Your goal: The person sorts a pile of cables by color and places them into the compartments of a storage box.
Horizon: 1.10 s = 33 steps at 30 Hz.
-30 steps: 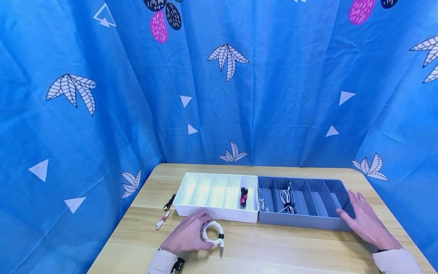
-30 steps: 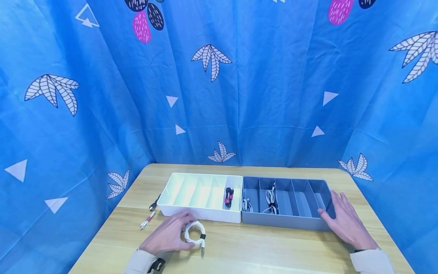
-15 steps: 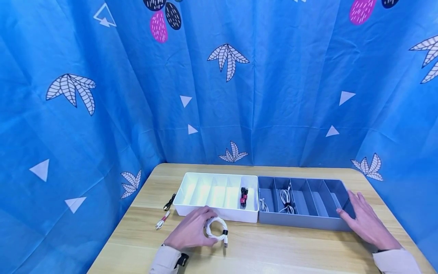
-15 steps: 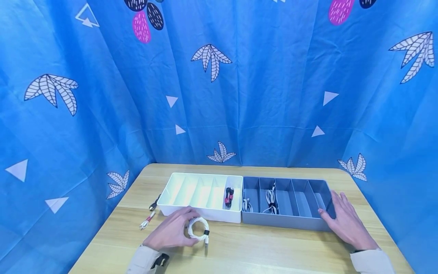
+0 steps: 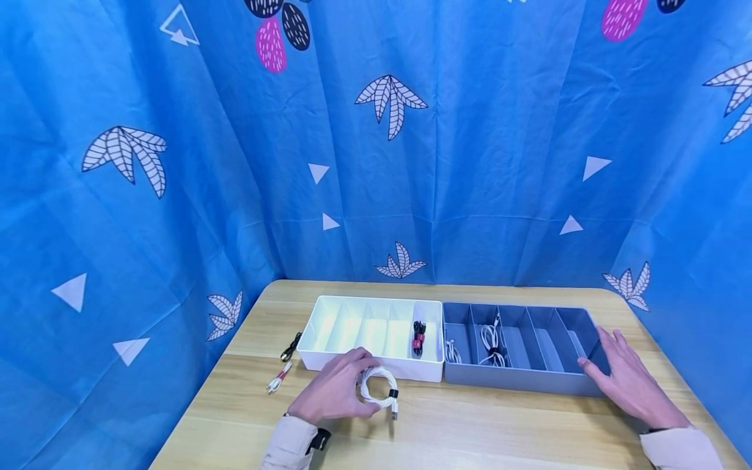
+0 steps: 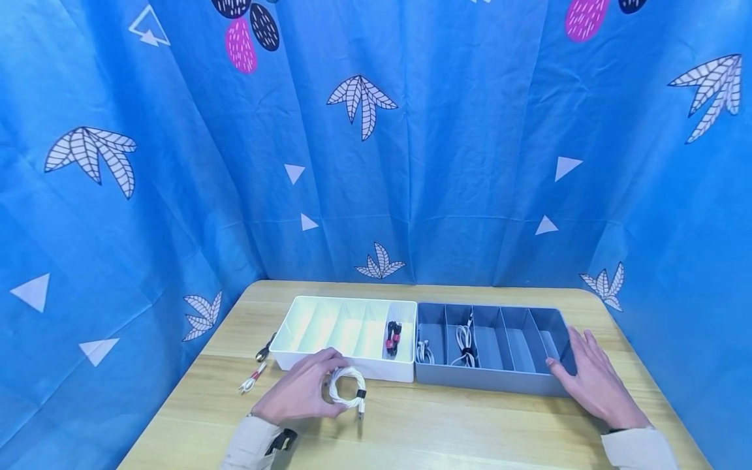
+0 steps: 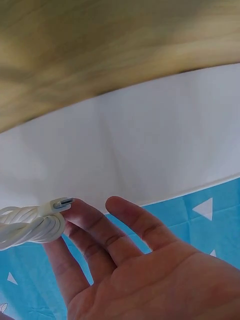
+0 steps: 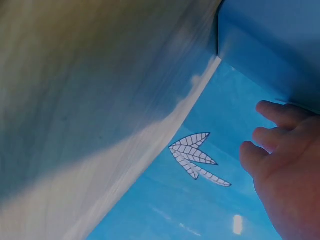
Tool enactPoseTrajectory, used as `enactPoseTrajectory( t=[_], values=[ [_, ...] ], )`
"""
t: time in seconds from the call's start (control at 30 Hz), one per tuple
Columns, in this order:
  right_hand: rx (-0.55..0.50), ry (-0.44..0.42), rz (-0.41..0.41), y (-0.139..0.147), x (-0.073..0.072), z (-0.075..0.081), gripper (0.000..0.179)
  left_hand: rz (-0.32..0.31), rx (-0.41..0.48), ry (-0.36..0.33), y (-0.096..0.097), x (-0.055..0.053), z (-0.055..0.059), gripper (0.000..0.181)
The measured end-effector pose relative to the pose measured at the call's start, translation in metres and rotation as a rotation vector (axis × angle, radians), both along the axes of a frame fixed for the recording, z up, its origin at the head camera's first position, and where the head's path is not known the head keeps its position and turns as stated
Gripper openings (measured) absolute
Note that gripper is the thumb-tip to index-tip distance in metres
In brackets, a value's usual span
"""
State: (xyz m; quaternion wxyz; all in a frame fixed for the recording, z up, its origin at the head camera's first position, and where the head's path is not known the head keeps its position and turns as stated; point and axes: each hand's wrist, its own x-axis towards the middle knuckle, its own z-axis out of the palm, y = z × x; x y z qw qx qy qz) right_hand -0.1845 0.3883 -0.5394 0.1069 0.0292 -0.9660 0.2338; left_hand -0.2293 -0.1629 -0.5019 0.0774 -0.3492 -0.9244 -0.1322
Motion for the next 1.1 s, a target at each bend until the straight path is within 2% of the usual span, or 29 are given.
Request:
enactPoseTrajectory(
  t=[0.57,1.1],
  values=[
    [-0.002,0.0,-0.006,0.001,-0.001,-0.001,0.087,0.021,-0.012,-0.012,0.011,-0.001,0.01,0.07],
    [0.01,-0.021,-0.016,0.0,-0.002,0.0,0.089,-0.034,0.03,0.007,0.023,-0.012,0.019,0.07]
  ],
)
